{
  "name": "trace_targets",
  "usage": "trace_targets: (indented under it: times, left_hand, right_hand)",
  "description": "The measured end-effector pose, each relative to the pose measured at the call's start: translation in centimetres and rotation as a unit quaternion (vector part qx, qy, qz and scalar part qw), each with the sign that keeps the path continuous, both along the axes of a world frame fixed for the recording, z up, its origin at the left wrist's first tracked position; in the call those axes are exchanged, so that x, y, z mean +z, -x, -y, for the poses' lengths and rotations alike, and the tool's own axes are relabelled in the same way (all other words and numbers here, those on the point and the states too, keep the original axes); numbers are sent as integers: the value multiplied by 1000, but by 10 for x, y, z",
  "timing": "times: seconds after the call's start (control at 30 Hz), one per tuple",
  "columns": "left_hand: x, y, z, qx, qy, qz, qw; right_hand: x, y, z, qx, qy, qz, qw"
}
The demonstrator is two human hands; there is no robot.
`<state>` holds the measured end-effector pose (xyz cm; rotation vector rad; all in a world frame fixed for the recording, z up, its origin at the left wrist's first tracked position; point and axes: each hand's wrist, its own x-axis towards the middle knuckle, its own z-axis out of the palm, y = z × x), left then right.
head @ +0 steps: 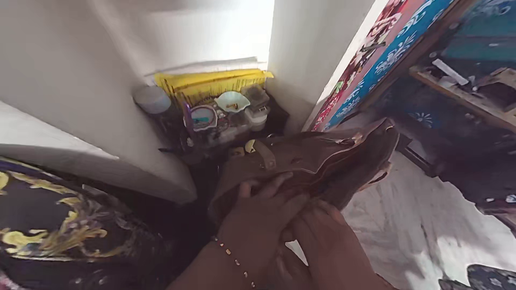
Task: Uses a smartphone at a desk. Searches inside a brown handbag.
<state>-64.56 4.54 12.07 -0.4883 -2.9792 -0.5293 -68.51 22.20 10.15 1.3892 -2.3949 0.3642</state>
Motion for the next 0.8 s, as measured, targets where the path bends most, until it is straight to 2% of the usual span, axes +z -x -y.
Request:
trace_targets:
  times: [0.1, 0.17, 0.33, 0.4, 0.5, 0.53, 0.6, 0.7, 0.73, 0.77, 0.8]
  left_hand:
    - [4, 1, -12, 53, 78, 39, 995]
    - [1, 2, -15, 79, 96, 27, 992]
    - [-1, 5, -11, 112, 73, 25, 991]
    - [-8, 7, -8, 118, 74, -5, 990]
    - [-8, 10, -5, 136, 52, 1, 989]
    - [-6, 11, -4, 143, 56, 30, 988]
    - [2, 17, -2, 150, 51, 105, 982]
    - [16, 24, 0, 150, 69, 157, 974]
    - [22, 26, 0, 150, 84, 175, 970]
    - [26, 28, 1, 153, 96, 180, 967]
    - [29, 30, 3, 159, 102, 171, 967]
  right_hand:
    - [1, -7, -10, -7, -27, 31, 999]
    - [0, -8, -14, -4, -27, 37, 999]
    - [-1, -1, -16, 15, -8, 34, 999]
    - [-1, 8, -14, 39, -2, 30, 999]
    - [20, 35, -8, 95, -46, 100, 989]
    - [36, 48, -4, 113, -96, 169, 974]
    - [72, 78, 14, 130, -221, 297, 920]
    - [99, 113, 52, 132, -388, 352, 842]
    - [78, 137, 58, 207, -391, 330, 834]
    - [23, 183, 64, 372, -297, 272, 836]
    - [-24, 223, 82, 465, -261, 248, 809]
